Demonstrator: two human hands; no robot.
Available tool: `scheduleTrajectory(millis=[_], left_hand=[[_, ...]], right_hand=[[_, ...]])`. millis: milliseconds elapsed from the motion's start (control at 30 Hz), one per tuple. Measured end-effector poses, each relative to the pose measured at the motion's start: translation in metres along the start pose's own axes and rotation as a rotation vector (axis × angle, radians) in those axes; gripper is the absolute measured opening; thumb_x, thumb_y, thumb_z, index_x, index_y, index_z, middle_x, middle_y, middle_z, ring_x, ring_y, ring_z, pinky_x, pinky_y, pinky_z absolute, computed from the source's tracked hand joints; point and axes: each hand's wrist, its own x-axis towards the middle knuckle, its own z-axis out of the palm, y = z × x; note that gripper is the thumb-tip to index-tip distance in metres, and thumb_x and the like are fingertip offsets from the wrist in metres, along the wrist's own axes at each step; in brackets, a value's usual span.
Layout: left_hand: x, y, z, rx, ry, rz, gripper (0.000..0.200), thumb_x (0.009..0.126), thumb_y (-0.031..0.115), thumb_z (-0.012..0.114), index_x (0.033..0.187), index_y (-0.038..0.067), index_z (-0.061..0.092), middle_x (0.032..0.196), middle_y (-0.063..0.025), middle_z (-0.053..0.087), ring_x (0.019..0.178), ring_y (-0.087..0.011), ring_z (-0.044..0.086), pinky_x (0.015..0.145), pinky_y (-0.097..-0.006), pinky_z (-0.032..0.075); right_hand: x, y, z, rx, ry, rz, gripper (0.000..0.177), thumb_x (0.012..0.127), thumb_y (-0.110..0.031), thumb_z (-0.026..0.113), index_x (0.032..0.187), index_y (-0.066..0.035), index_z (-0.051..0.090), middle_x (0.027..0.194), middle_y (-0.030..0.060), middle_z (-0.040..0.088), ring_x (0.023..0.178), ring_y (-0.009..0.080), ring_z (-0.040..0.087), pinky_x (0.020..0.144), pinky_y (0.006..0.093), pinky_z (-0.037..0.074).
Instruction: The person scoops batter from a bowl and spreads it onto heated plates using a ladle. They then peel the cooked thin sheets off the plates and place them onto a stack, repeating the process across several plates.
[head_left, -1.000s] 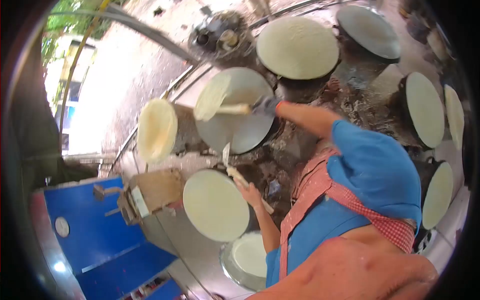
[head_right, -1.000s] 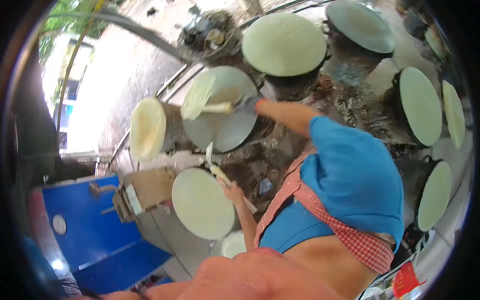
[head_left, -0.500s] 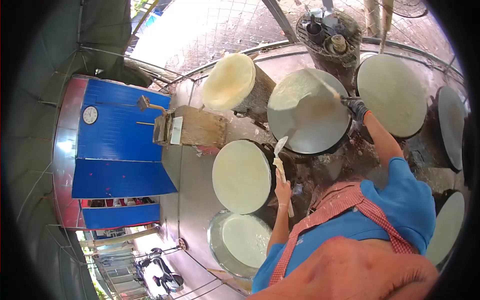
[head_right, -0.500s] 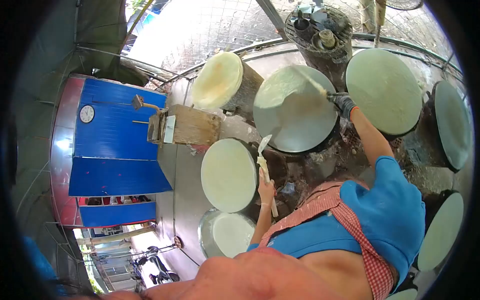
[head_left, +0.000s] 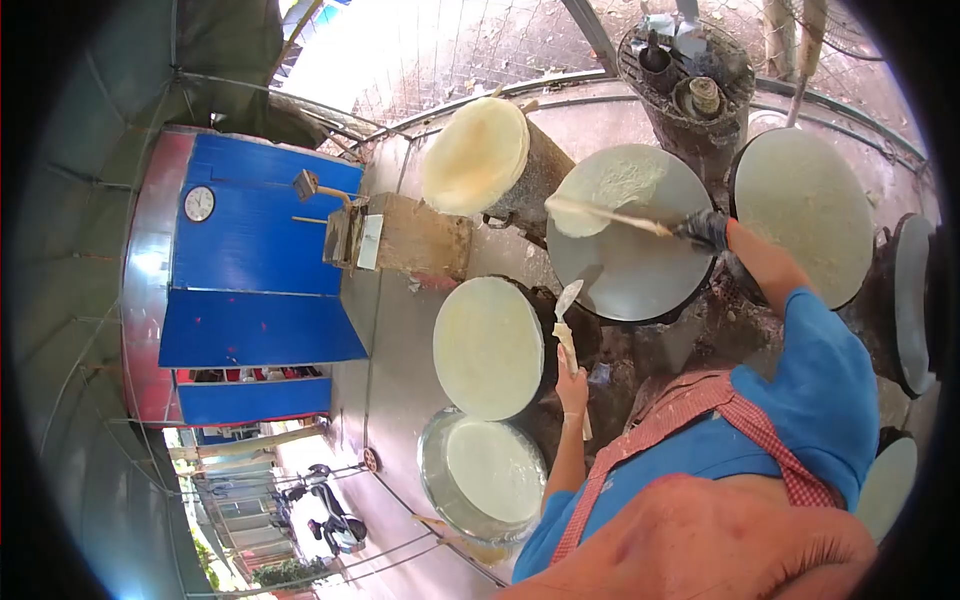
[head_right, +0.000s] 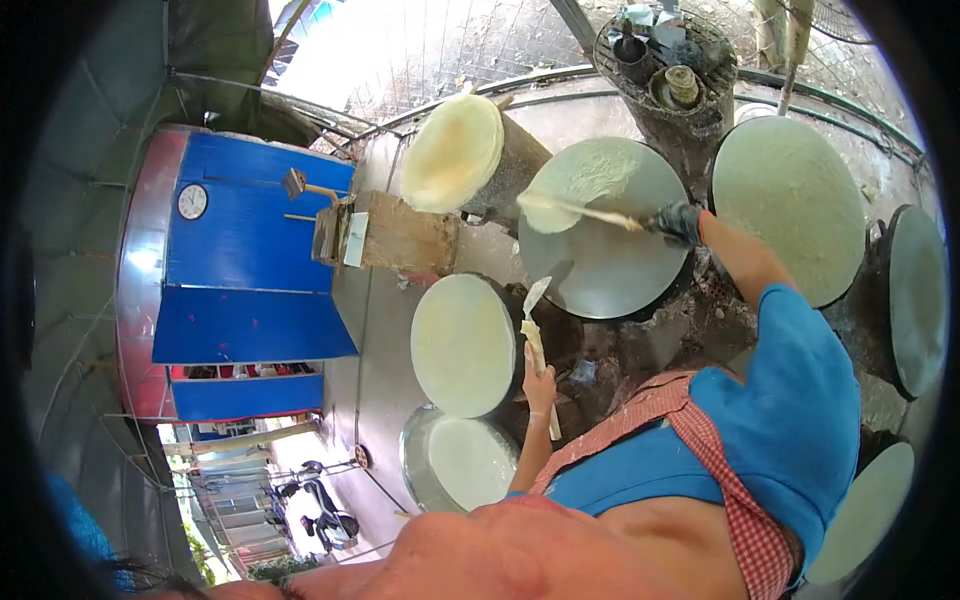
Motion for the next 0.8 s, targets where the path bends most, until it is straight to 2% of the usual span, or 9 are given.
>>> scheduleTrajectory(millis=[100, 200, 267, 300, 333, 433, 533, 667, 800], left_hand=[[-0.007, 0.001, 0.005, 0.068, 0.087, 0.106, 0.065, 0.07, 0.002, 0.047, 0.13, 0.015, 0.024, 0.128, -0.0119, 0.035, 0.112, -0.0291, 0.041, 0.089, -0.0302, 0.035], [-0.008, -0.003, 0.004, 0.015, 0.058, 0.04, 0.065, 0.071, 0.003, 0.046, 0.13, 0.015, 0.024, 0.128, -0.0121, 0.035, 0.114, -0.0273, 0.039, 0.09, -0.03, 0.033], [-0.01, -0.024, 0.011, -0.017, 0.123, 0.054, 0.068, 0.07, -0.004, 0.047, 0.13, 0.02, 0.028, 0.109, -0.0078, 0.051, 0.054, -0.0123, 0.05, 0.049, -0.0214, 0.042], [-0.016, -0.014, 0.012, -0.133, 0.111, -0.029, 0.068, 0.071, -0.003, 0.047, 0.13, 0.022, 0.026, 0.079, -0.0033, 0.054, 0.04, -0.0074, 0.04, 0.036, -0.0187, 0.033], [-0.021, -0.003, 0.009, -0.119, 0.105, -0.036, 0.068, 0.071, -0.003, 0.047, 0.13, 0.022, 0.026, 0.079, -0.0033, 0.054, 0.04, -0.0074, 0.04, 0.036, -0.0187, 0.033], [-0.042, 0.024, 0.003, -0.389, 0.086, -0.328, 0.067, 0.074, 0.0, 0.046, 0.131, 0.025, 0.023, 0.049, 0.0032, 0.033, 0.033, -0.005, 0.031, 0.03, -0.0194, 0.026], [-0.069, 0.032, -0.005, -0.398, 0.123, -0.4, 0.067, 0.074, 0.0, 0.046, 0.131, 0.023, 0.022, 0.05, 0.0025, 0.036, 0.034, -0.0057, 0.032, 0.03, -0.0202, 0.027], [-0.094, 0.022, -0.006, -0.533, 0.163, -0.454, 0.068, 0.073, -0.002, 0.045, 0.132, 0.019, 0.019, 0.051, 0.0018, 0.037, 0.033, -0.0065, 0.033, 0.029, -0.0209, 0.027], [-0.106, 0.02, -0.006, -0.57, 0.161, -0.514, 0.07, 0.074, -0.002, 0.044, 0.133, 0.02, 0.014, 0.051, 0.0011, 0.036, 0.033, -0.007, 0.032, 0.028, -0.0216, 0.027]], right_hand=[[-0.032, 0.023, 0.002, -0.02, -0.016, -0.126, 0.043, 0.073, -0.009, 0.052, 0.115, -0.012, 0.047, 0.095, 0.0031, 0.057, 0.082, 0.0144, 0.054, 0.069, 0.028, 0.046], [0.0, 0.031, -0.036, 0.319, 0.017, 0.06, 0.043, 0.073, -0.009, 0.052, 0.116, -0.012, 0.047, 0.095, 0.0029, 0.057, 0.081, 0.0143, 0.054, 0.068, 0.0279, 0.046], [0.027, 0.009, -0.057, 0.424, -0.002, 0.185, 0.043, 0.073, -0.01, 0.052, 0.116, -0.012, 0.046, 0.094, 0.0028, 0.057, 0.081, 0.0143, 0.054, 0.068, 0.0279, 0.046], [0.035, -0.001, -0.06, 0.384, -0.03, 0.187, 0.043, 0.073, -0.01, 0.052, 0.116, -0.012, 0.046, 0.094, 0.0027, 0.057, 0.081, 0.0143, 0.054, 0.068, 0.0279, 0.046], [0.037, -0.012, -0.055, 0.323, -0.074, 0.167, 0.043, 0.073, -0.011, 0.052, 0.116, -0.012, 0.046, 0.094, 0.0026, 0.057, 0.081, 0.0142, 0.054, 0.068, 0.0279, 0.046], [0.016, 0.009, -0.023, 0.088, -0.127, -0.039, 0.043, 0.074, -0.011, 0.052, 0.116, -0.012, 0.046, 0.093, 0.0024, 0.057, 0.081, 0.0141, 0.054, 0.067, 0.0278, 0.046], [-0.002, 0.034, -0.015, 0.022, -0.11, -0.182, 0.043, 0.074, -0.012, 0.052, 0.117, -0.012, 0.046, 0.093, 0.0022, 0.057, 0.08, 0.014, 0.054, 0.067, 0.0278, 0.046], [0.042, 0.005, -0.057, 0.366, -0.107, 0.05, 0.043, 0.074, -0.013, 0.052, 0.117, -0.012, 0.045, 0.092, 0.0019, 0.057, 0.08, 0.0139, 0.054, 0.066, 0.0277, 0.046], [0.05, -0.021, -0.061, 0.239, -0.213, 0.051, 0.043, 0.075, -0.014, 0.052, 0.117, -0.013, 0.045, 0.091, 0.0016, 0.057, 0.079, 0.0138, 0.055, 0.066, 0.0276, 0.045]])
